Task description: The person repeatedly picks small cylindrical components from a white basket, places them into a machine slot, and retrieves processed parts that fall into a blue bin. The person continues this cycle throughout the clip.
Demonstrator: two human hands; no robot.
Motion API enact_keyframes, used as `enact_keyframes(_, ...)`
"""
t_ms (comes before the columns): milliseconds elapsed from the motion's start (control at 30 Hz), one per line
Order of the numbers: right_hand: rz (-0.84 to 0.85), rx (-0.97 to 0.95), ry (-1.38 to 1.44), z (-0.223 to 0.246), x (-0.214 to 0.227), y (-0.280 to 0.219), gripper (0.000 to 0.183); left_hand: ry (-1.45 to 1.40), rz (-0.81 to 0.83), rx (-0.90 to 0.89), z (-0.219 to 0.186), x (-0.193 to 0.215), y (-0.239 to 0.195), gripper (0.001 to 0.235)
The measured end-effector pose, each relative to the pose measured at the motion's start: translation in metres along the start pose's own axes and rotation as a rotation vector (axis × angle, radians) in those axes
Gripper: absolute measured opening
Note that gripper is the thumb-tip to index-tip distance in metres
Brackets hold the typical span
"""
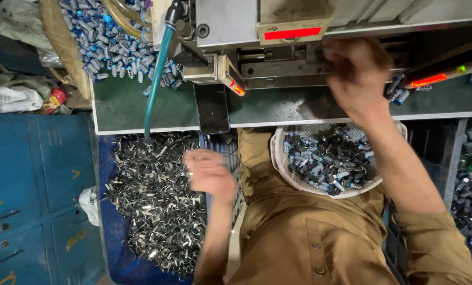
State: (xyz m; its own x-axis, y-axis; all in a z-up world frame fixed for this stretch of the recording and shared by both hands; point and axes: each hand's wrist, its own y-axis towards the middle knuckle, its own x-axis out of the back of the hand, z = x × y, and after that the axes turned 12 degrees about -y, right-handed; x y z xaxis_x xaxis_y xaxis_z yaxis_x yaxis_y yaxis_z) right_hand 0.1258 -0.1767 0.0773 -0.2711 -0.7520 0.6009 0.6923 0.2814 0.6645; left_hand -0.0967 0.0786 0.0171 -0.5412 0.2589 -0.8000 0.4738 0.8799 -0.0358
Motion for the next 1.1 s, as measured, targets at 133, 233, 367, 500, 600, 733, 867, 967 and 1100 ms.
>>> enact_keyframes(133,0.007,-0.070,-0.141,-0.016,-0.017,0.007,0.021,0.966,0.847,0.113,0.027,0.005,-0.057,0.011)
enact_keyframes(233,0.023,-0.055,0.028,-0.020,-0.019,0.001,0.020,1.070,1.237,0.095,0.057,0.006,-0.076,0.013)
enact_keyframes(367,0.162,0.023,0.134,-0.020,-0.009,0.014,0.023,1.495,1.445,-0.041,0.123,0.004,-0.083,0.031)
enact_keyframes(500,0.174,0.065,-0.033,0.002,0.015,0.031,0.020,1.781,1.614,-0.146,0.163,0.008,-0.088,0.016)
enact_keyframes(600,0.077,0.200,-0.219,0.029,0.040,0.012,0.023,1.625,1.508,-0.251,0.158,0.011,-0.090,0.016)
enact_keyframes(733,0.138,0.044,-0.015,0.056,0.046,-0.065,0.020,1.202,1.284,0.050,0.130,0.007,-0.088,0.013)
enact_keyframes(867,0.370,-0.282,-0.007,0.044,0.032,-0.134,0.014,1.195,1.374,0.147,0.104,-0.007,-0.078,0.015)
enact_keyframes(967,0.359,-0.369,-0.046,0.036,0.038,-0.156,0.018,1.271,1.558,0.089,0.097,-0.014,-0.074,0.030)
enact_keyframes(1100,0.018,-0.327,-0.144,0.028,0.078,-0.139,0.014,1.308,1.635,0.070,0.110,-0.007,-0.076,0.020)
